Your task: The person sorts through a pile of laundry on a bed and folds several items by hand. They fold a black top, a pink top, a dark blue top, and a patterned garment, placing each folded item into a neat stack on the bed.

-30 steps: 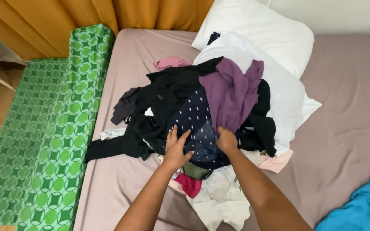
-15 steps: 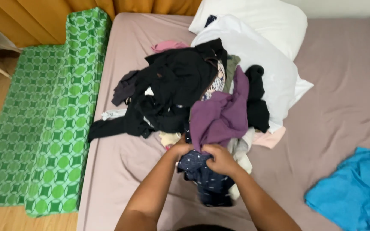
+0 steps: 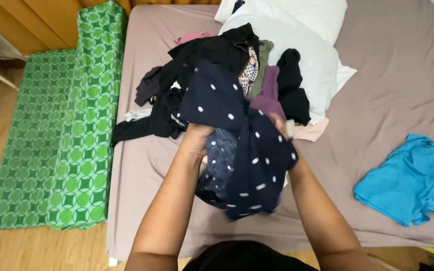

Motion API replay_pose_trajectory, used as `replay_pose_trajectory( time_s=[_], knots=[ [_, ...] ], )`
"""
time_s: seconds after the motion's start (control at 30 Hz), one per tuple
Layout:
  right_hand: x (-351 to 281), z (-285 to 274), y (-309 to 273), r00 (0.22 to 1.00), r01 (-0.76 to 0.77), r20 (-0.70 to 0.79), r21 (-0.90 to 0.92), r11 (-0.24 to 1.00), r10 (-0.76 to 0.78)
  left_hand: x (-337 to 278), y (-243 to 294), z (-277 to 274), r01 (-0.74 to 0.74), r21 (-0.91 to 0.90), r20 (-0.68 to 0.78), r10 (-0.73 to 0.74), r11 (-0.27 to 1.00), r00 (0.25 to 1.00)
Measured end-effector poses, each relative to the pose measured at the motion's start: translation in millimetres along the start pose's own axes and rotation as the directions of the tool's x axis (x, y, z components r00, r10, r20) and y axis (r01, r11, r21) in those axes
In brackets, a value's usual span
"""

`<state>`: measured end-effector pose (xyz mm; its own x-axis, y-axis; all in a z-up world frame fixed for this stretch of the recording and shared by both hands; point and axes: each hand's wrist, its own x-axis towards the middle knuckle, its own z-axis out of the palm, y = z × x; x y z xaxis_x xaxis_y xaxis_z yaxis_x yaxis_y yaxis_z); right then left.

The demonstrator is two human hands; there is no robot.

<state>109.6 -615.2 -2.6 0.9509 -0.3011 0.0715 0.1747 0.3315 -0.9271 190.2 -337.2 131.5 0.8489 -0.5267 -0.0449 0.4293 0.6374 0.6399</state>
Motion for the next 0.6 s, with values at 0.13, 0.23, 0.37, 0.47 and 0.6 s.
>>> replay_pose_trajectory(
  time_s=[0.13, 0.23, 0.37, 0.47, 0.6],
  knots=[
    [-4.4, -1.9, 52.9, 0.955, -0.295, 0.179, 0.493, 0.818, 0.236, -8.2, -7.0, 11.0, -0.356, 0.382, 0.108, 0.341, 0.853, 0.934],
    [-41.5, 44.6, 23.5, 0.941, -0.332, 0.122, 0.168, 0.928, 0.314, -14.7, -20.6, -8.6, -0.547, 0.736, 0.292, 0.543, 0.398, 0.787],
    [-61.5, 72.5, -11.3, 0.914, -0.403, -0.162, -0.261, 0.877, 0.372, 0.0, -52.7, -88.3, -0.286, 0.732, 0.057, 0.362, 0.618, 0.930],
    [-45.6, 39.9, -36.2, 0.897, -0.358, -0.374, -0.304, 0.883, 0.235, 5.0, -29.9, -116.7, -0.261, 0.748, -0.014, 0.407, 0.610, 0.913],
    [-29.5, -4.6, -85.0, 0.939, -0.011, -0.309, -0.470, 0.883, -0.153, -4.7, 26.2, -111.2, -0.180, 0.867, -0.084, 0.492, 0.464, 0.866]
  ],
)
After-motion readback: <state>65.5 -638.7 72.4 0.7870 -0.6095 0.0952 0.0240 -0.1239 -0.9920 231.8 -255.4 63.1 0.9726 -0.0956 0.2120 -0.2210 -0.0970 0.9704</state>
